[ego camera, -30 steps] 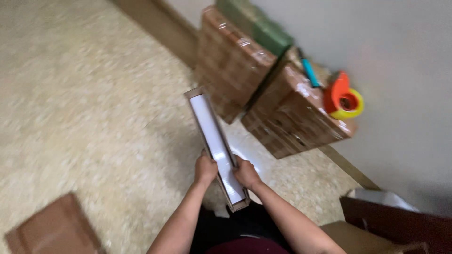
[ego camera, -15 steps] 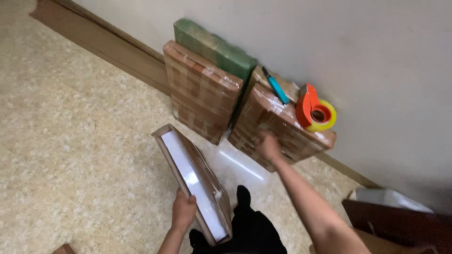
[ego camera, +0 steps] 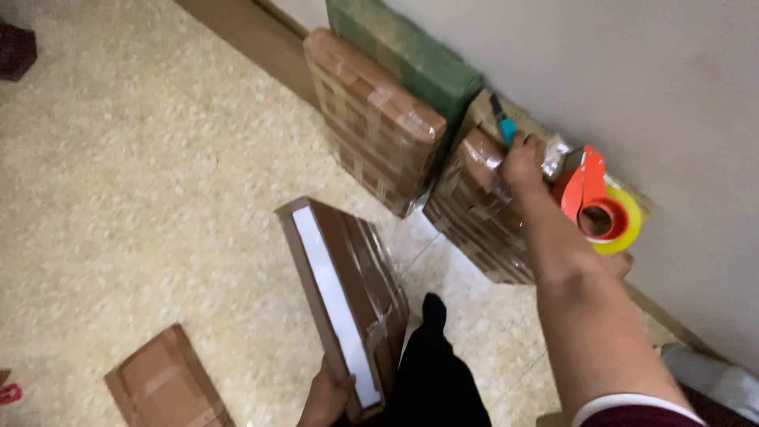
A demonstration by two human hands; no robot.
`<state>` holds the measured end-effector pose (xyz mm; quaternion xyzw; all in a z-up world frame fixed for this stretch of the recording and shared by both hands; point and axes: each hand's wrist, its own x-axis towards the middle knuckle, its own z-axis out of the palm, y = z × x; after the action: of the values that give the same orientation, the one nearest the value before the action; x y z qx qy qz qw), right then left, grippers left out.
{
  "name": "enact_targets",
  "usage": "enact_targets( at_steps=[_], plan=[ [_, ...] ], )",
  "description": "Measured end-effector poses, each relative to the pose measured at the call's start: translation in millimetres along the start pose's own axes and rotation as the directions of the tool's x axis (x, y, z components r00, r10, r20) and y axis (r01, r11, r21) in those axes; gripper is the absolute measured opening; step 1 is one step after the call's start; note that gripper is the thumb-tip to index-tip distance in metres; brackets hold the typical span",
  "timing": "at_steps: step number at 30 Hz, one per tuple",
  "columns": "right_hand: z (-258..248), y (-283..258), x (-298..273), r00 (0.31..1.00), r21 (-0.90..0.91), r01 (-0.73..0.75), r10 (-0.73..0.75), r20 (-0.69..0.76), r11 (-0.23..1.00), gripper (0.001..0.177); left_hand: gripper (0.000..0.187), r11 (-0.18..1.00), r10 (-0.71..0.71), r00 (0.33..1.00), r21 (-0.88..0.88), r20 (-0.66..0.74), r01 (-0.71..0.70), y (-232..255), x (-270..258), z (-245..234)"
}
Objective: Pack and seal cardboard boxes using a tape dispenser and a utility knife.
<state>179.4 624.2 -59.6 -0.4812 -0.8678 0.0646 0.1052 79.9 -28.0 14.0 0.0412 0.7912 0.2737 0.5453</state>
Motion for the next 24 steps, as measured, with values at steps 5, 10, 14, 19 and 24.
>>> enact_targets(
  at_steps=[5,10,14,19,24],
  plan=[
    [-79.1,-39.1,-88.9,0.995,0.218,-0.080,0.091,-0.040,0.973,0.035,0.088,0.977,0.122,0.992,0.178,-0.019,-0.117,61.2,-55.3,2.4],
    [-147.8,-94.3,-290.2,0.891,0.732,-0.453,0.225,0.394,0.510,0.030,0.084,0.653,0.735,0.646,0.471,-0.206,-0.593,57.3,-61.1,10.6],
    [-196.8,-151.1,-448.5,0.816,0.680,-0.572,0.229,0.531,0.459,0.024,0.063,0.421,0.897,0.412,0.598,-0.161,-0.682,43.0,-52.8,7.8],
    [-247.8,-213.9,-556.6,0.767,0.415,-0.598,0.338,0.546,0.686,0.040,0.017,0.170,0.949,0.288,0.566,0.126,-0.807,32.2,-58.3,0.4],
    [-256.5,-243.1,-610.2,0.969,0.475,-0.183,0.077,0.234,0.861,0.039,0.037,0.088,0.889,0.258,0.411,0.379,-0.907,12.4,-102.5,7.3]
  ],
)
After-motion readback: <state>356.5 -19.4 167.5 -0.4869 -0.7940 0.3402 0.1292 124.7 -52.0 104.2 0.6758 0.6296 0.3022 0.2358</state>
